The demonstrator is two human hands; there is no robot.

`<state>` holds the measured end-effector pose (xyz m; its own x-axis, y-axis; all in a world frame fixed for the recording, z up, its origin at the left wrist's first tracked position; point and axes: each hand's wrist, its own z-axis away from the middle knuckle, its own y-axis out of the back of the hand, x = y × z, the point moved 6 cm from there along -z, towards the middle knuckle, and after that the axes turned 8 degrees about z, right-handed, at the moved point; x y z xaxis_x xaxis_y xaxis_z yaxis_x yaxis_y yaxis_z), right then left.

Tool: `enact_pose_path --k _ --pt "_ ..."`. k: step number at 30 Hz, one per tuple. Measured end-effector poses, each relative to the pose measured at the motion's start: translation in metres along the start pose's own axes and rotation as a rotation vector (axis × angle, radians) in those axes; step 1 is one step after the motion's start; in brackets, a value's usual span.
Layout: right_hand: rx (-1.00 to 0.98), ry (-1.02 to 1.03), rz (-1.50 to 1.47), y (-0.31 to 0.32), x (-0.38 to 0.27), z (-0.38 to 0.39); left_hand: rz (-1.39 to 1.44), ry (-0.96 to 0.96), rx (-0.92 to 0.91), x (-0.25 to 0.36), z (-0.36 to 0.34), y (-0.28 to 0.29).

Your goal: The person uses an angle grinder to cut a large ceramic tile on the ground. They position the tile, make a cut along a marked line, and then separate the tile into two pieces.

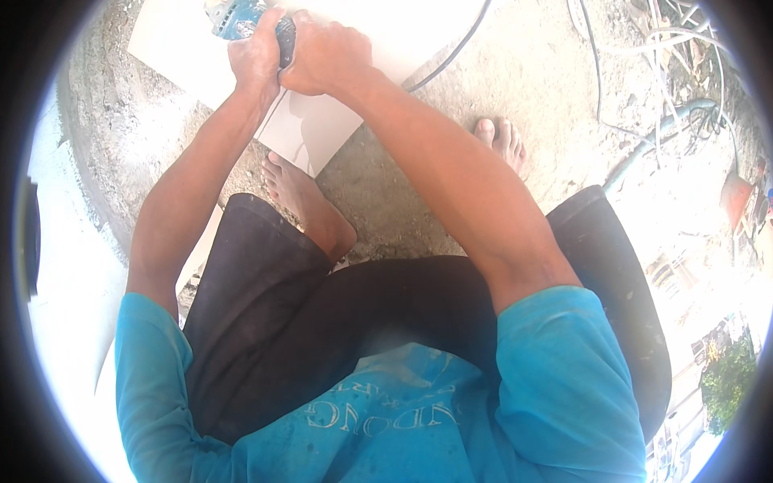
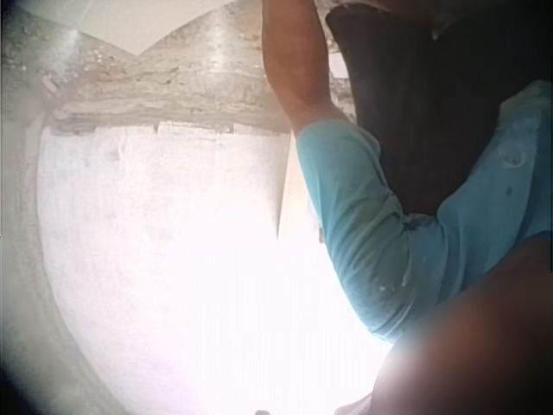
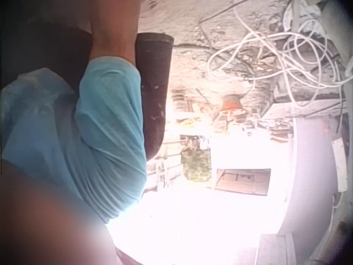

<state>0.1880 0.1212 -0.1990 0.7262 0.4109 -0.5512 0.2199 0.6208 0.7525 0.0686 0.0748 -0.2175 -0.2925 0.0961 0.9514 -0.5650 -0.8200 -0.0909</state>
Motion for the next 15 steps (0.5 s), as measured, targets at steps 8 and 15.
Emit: enact_pose_path --k 8,15 --pt "0.032 0.017 -0.025 0.001 0.004 0.007 -0.058 -0.024 0.063 0.002 0.012 -0.005" --pt "0.059 0.033 -0.05 0.002 0.007 0.013 -0.105 0.076 -0.026 -0.007 0.014 -0.002"
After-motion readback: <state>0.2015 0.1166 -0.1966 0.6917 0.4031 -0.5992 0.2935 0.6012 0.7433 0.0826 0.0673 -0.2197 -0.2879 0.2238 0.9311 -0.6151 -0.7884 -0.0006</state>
